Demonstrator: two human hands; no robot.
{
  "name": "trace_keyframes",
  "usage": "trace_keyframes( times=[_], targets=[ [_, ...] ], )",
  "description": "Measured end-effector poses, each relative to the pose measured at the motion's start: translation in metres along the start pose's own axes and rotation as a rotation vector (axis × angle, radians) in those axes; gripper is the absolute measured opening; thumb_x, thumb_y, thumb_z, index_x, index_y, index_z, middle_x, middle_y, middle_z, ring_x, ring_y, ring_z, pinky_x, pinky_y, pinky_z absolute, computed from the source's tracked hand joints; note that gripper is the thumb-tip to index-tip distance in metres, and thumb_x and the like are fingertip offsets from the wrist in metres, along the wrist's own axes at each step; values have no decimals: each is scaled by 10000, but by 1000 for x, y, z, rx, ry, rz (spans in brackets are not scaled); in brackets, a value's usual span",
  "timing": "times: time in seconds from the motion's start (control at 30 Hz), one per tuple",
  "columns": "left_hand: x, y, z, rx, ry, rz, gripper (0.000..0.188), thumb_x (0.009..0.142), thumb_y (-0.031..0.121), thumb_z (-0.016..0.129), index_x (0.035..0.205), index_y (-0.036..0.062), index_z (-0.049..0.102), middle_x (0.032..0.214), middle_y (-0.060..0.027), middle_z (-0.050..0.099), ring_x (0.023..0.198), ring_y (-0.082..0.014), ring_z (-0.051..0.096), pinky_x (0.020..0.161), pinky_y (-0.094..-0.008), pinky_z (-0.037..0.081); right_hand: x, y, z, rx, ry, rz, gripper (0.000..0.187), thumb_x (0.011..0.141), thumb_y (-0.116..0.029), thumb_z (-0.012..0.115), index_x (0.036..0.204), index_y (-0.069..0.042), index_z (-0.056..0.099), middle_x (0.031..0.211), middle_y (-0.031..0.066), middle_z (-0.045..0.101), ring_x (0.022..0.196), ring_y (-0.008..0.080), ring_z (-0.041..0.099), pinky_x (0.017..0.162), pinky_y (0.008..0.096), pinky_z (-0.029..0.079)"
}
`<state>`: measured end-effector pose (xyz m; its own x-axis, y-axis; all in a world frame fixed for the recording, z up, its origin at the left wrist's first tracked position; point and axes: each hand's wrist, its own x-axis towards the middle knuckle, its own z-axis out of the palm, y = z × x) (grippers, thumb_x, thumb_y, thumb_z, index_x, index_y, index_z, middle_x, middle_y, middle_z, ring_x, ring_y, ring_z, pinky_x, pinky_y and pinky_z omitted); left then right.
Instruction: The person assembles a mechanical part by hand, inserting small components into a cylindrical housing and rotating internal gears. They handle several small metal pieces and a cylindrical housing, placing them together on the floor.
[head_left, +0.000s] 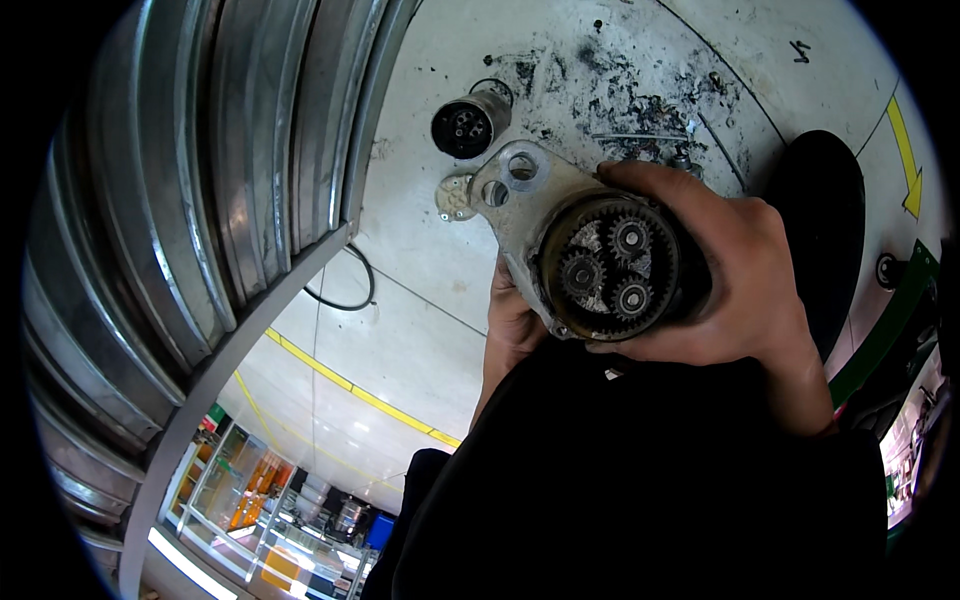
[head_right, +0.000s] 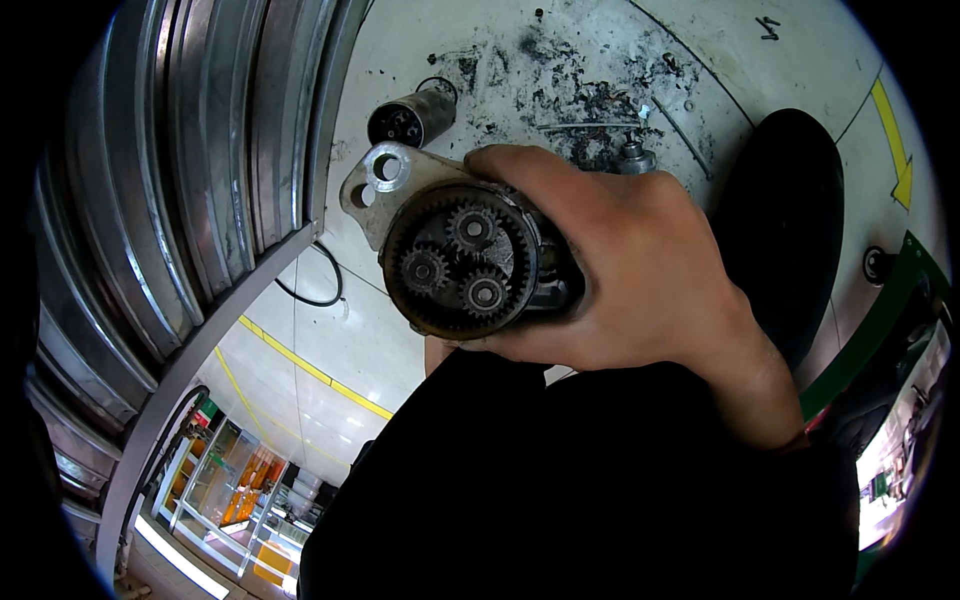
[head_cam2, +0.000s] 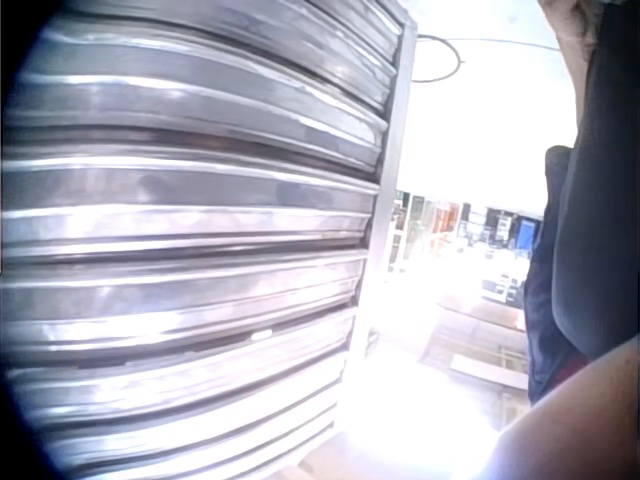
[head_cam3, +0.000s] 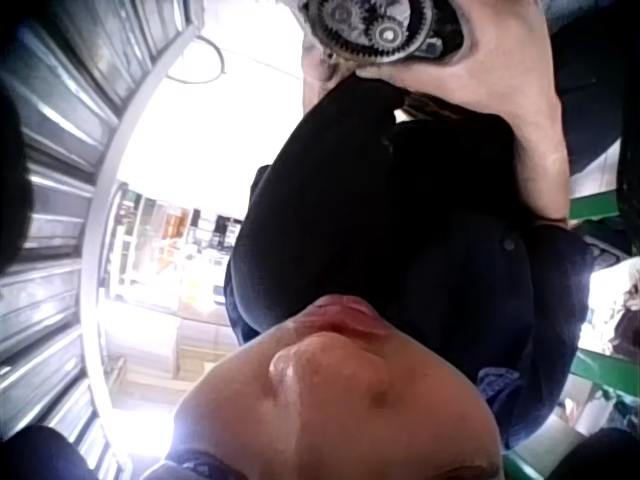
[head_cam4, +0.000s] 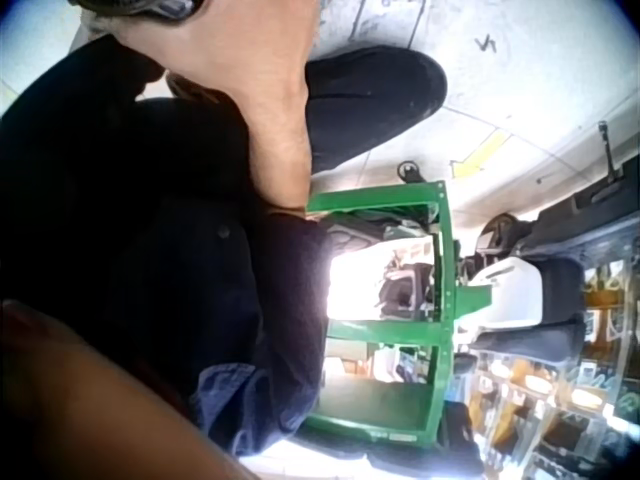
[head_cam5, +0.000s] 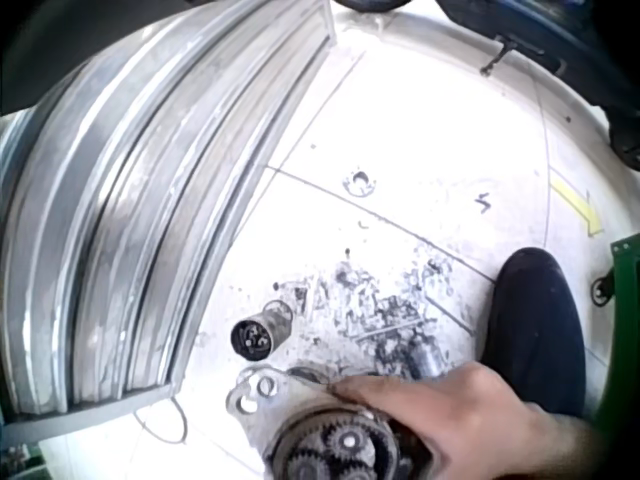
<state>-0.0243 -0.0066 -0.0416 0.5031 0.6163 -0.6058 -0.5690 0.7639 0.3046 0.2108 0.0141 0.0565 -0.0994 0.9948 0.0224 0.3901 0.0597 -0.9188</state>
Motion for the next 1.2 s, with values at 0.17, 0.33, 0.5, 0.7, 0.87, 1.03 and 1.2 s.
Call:
trace_keyframes(
  times=[0.17, 0.33, 0.5, 0.7, 0.87, 1.03, 1.2],
  targets=[
    [4, -1, 1, -9, -5, -12, 699, 797, 142, 723, 1401, 50, 385, 1321, -169, 531, 1197, -294, 546, 1005, -436, 475, 1, -2, 1, 47, -3, -7, 844, 540, -354, 904, 1199, 50, 563, 993, 188, 696, 885, 276, 714, 789, 341, 590],
    [5, -4, -3, -20, -18, -2, 691, 795, 142, 722, 1396, 48, 393, 1315, -170, 537, 1190, -293, 554, 1000, -432, 479, 2, -4, 2, -16, -6, -13, 843, 541, -340, 903, 1200, 58, 561, 1001, 193, 694, 882, 282, 714, 789, 334, 588],
    [2, -6, -12, -33, -46, 17, 683, 794, 141, 721, 1390, 46, 401, 1308, -171, 544, 1182, -291, 561, 995, -429, 484, 1, -2, 0, -38, 7, 3, 830, 555, -338, 896, 1204, 55, 557, 1021, 195, 690, 886, 281, 714, 795, 340, 588],
    [1, -5, -9, -54, -46, 26, 675, 836, 291, 609, 1408, 29, 364, 1344, -183, 504, 1219, -308, 521, 1022, -444, 447, 0, -3, -2, -33, -31, -12, 855, 558, -346, 896, 1224, 57, 541, 1043, 195, 686, 900, 285, 711, 807, 344, 584],
    [-2, 2, 7, -96, -53, 56, 735, 890, 478, 470, 1433, 9, 314, 1393, -197, 452, 1270, -329, 468, 1059, -465, 398, 0, -3, 2, -84, -21, 11, 852, 553, -365, 897, 1224, 31, 552, 1069, 184, 681, 909, 287, 709, 810, 347, 581],
    [-5, 9, 21, -125, -7, 78, 867, 930, 674, 296, 1458, -13, 258, 1444, -211, 394, 1322, -352, 410, 1096, -485, 344, 4, -1, 7, -57, -90, 70, 839, 555, -369, 894, 1223, 13, 558, 1070, 175, 682, 910, 285, 708, 797, 342, 582],
    [8, 4, 10, -44, 102, -33, 810, 940, 636, 324, 1445, 3, 291, 1415, -202, 426, 1289, -343, 444, 1072, -470, 377, 3, -6, 17, -55, -110, 127, 826, 571, -387, 885, 1219, 12, 562, 1057, 180, 684, 895, 281, 711, 779, 337, 583]
  ],
)
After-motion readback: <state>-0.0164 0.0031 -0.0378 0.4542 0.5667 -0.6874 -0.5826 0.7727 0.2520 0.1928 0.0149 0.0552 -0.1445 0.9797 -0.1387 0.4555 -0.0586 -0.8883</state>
